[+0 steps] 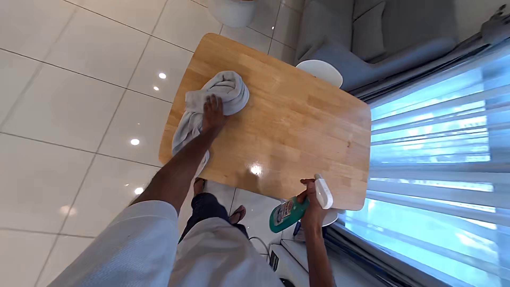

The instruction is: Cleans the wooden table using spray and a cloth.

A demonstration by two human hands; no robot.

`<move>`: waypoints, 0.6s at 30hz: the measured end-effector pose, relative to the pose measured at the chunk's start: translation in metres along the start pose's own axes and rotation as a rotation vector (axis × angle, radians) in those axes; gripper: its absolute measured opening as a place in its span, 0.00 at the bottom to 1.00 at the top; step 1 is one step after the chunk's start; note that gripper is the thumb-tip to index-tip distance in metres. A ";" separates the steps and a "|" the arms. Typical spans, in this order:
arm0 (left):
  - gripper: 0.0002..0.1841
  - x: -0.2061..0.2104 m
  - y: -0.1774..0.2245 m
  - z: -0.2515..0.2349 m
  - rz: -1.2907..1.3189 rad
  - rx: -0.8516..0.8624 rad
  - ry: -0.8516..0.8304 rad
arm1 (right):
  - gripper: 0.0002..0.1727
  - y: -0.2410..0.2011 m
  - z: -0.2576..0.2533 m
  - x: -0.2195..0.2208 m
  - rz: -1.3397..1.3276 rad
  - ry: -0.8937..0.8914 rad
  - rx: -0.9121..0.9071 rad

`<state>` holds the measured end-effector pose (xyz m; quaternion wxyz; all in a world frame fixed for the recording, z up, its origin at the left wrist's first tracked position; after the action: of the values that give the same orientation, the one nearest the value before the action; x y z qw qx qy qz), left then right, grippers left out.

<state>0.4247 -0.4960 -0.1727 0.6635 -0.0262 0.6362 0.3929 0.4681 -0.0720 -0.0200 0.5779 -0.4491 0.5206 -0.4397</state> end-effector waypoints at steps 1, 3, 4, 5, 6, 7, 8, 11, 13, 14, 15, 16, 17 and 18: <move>0.52 0.003 -0.016 -0.013 -0.026 0.022 -0.014 | 0.15 -0.006 -0.006 0.015 0.005 -0.001 -0.003; 0.48 0.006 -0.037 -0.028 -0.072 0.031 -0.059 | 0.16 -0.015 -0.024 0.044 -0.015 -0.004 -0.027; 0.47 0.006 -0.042 -0.032 -0.084 0.038 -0.061 | 0.17 -0.019 -0.033 0.057 -0.027 -0.005 -0.037; 0.44 0.005 -0.045 -0.035 -0.078 0.050 -0.054 | 0.17 -0.022 -0.042 0.069 -0.038 -0.002 -0.039; 0.41 0.005 -0.047 -0.037 -0.062 0.057 -0.061 | 0.16 -0.025 -0.051 0.081 -0.049 0.012 -0.033; 0.37 0.002 -0.048 -0.040 -0.038 0.050 -0.081 | 0.15 -0.027 -0.062 0.092 -0.053 0.038 -0.018; 0.33 -0.002 -0.048 -0.042 -0.006 0.030 -0.114 | 0.14 -0.028 -0.073 0.102 -0.048 0.058 0.009; 0.24 -0.020 -0.055 -0.015 0.085 -0.036 -0.381 | 0.11 -0.029 -0.096 0.126 -0.021 0.098 0.077; 0.20 -0.035 -0.073 0.031 0.251 -0.008 -0.540 | 0.12 -0.031 -0.105 0.139 -0.031 0.070 0.070; 0.15 -0.041 -0.090 0.063 0.372 -0.017 -0.583 | 0.13 -0.031 -0.106 0.143 -0.033 0.040 0.063; 0.09 -0.050 -0.108 0.099 0.503 -0.072 -0.657 | 0.14 -0.031 -0.104 0.147 -0.036 -0.002 0.051; 0.06 -0.055 -0.131 0.136 0.599 -0.158 -0.757 | 0.14 -0.030 -0.101 0.151 -0.042 -0.052 0.041; 0.05 -0.057 -0.156 0.171 0.651 -0.256 -0.855 | 0.14 -0.030 -0.096 0.156 -0.046 -0.086 0.035; 0.05 -0.059 -0.180 0.205 0.674 -0.350 -0.920 | 0.14 -0.028 -0.090 0.160 -0.048 -0.094 0.035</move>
<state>0.7004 -0.5393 -0.1665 0.6955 0.2412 0.1823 0.6518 0.3885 -0.2390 -0.0306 0.5989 -0.4715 0.4743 -0.4406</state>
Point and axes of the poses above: each hand's wrist, its own z-axis away from the middle knuckle, its own x-axis out of the palm, y = z × x, the point moved 7 cm from there along -z, towards the middle knuckle, and after that the axes turned 4 degrees about -x, right-handed, at the moved point
